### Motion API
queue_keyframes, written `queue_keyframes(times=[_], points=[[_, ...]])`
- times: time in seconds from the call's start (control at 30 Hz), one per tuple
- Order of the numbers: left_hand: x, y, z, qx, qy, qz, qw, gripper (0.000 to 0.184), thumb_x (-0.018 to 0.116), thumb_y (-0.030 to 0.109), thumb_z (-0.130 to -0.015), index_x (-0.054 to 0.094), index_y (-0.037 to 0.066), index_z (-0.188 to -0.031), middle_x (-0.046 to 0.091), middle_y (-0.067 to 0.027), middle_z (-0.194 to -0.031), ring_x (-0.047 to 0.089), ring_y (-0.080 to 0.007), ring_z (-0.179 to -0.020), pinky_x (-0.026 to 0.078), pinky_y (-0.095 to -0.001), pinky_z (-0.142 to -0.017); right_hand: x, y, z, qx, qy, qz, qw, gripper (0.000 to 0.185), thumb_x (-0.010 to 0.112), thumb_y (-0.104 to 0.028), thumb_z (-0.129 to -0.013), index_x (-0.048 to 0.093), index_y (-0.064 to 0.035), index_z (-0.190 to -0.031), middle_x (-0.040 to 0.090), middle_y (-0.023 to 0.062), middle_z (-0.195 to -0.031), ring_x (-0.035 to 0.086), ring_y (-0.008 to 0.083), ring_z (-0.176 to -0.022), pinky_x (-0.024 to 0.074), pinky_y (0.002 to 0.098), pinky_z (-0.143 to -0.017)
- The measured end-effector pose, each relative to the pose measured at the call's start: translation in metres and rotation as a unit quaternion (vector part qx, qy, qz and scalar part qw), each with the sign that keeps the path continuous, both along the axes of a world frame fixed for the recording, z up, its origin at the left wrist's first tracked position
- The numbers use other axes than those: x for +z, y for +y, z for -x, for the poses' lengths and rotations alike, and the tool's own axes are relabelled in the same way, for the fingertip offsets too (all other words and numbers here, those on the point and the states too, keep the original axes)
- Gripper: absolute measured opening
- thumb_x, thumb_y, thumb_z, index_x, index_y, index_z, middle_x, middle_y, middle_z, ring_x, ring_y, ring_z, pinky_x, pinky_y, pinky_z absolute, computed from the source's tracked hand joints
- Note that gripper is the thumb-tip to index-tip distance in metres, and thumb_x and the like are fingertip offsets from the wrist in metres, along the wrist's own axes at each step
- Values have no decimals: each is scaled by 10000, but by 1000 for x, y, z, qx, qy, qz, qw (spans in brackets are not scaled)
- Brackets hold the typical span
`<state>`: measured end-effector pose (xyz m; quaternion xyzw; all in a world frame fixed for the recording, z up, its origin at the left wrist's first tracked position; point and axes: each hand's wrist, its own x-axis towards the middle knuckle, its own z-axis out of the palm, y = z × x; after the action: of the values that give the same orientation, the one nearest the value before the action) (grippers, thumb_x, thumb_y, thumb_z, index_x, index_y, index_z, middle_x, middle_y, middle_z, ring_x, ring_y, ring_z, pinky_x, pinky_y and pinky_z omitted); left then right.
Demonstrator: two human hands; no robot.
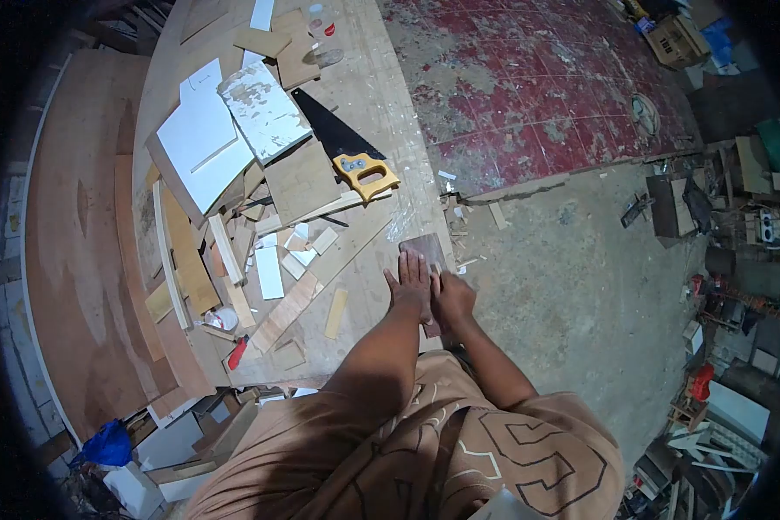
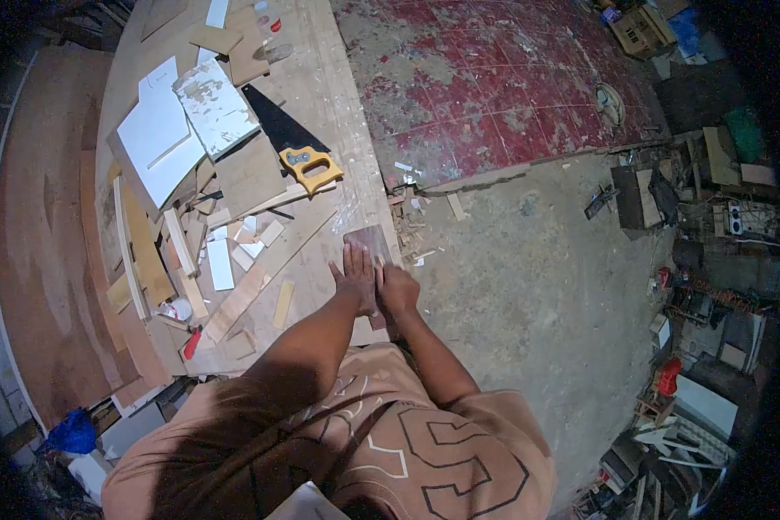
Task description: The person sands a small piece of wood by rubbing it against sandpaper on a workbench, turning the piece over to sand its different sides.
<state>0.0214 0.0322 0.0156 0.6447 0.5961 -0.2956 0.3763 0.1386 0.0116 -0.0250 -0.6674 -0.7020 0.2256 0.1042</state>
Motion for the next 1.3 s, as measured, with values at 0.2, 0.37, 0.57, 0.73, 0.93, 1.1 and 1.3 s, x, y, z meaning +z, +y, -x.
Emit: queue_keyframes(times=[0.2, 0.37, 0.57, 0.73, 0.93, 1.1, 1.3], points=[[7, 0, 0, -17, 7, -3, 1000, 1483, 860, 505, -610, -198, -56, -1486, -227, -282, -1569, -244, -467, -1433, 8, -761, -1071, -13, 135, 28, -49, -30, -79, 995, 351, 532, -386, -953, 633, -64, -855, 677, 179, -789, 669, 387, -701, 515, 519, -614], [0, 0, -1, -23, 20, 13, 999, 1506, 845, 549, -620, -245, -48, -1470, -276, -301, -1543, -277, -466, -1420, -3, -765, -1061, 41, 172, 3, -122, 31, -70, 990, 357, 571, -404, -938, 653, -58, -911, 683, 213, -840, 671, 395, -754, 509, 507, -642], [1, 0, -1, -5, 6, 7, 1000, 1522, 882, 485, -597, -246, -51, -1468, -254, -307, -1549, -280, -464, -1419, -8, -746, -1078, 56, 120, -21, -244, 613, 91, 746, 292, 536, -282, -994, 637, -13, -1043, 634, 89, -822, 586, 192, -645, 485, 359, -639], [-2, -4, -2, -3, 14, -15, 1000, 1530, 881, 517, -568, -213, -20, -1493, -247, -274, -1566, -261, -443, -1436, 8, -747, -1079, 115, 85, -26, -239, 745, 262, 565, 350, 476, -251, -1000, 609, -1, -1207, 595, 48, -843, 575, 157, -681, 498, 292, -592], [-4, -4, 3, -33, 35, -8, 999, 1562, 852, 601, -525, -203, -3, -1506, -252, -251, -1572, -266, -437, -1438, 15, -750, -1076, 146, 76, -22, -171, 797, 270, 513, 484, 515, -244, -939, 491, 5, -1353, 560, 63, -969, 515, 145, -682, 432, 272, -572], [-26, -12, 4, -57, 21, -15, 998, 1575, 850, 611, -511, -204, -11, -1503, -271, -244, -1567, -281, -459, -1424, 4, -765, -1061, 155, 75, -23, -137, 804, 252, 521, 552, 444, -289, -958, 393, -21, -1438, 615, 142, -1046, 526, 151, -611, 425, 250, -480], [-62, -17, 4, -4, 7, -73, 997, 1572, 862, 582, -525, -222, -11, -1495, -280, -242, -1564, -298, -448, -1421, -3, -766, -1061, 172, 77, -17, -169, 816, 258, 490, 490, 406, -235, -978, 365, -17, -1415, 625, 282, -1172, 603, 157, -562, 463, 236, -409]])
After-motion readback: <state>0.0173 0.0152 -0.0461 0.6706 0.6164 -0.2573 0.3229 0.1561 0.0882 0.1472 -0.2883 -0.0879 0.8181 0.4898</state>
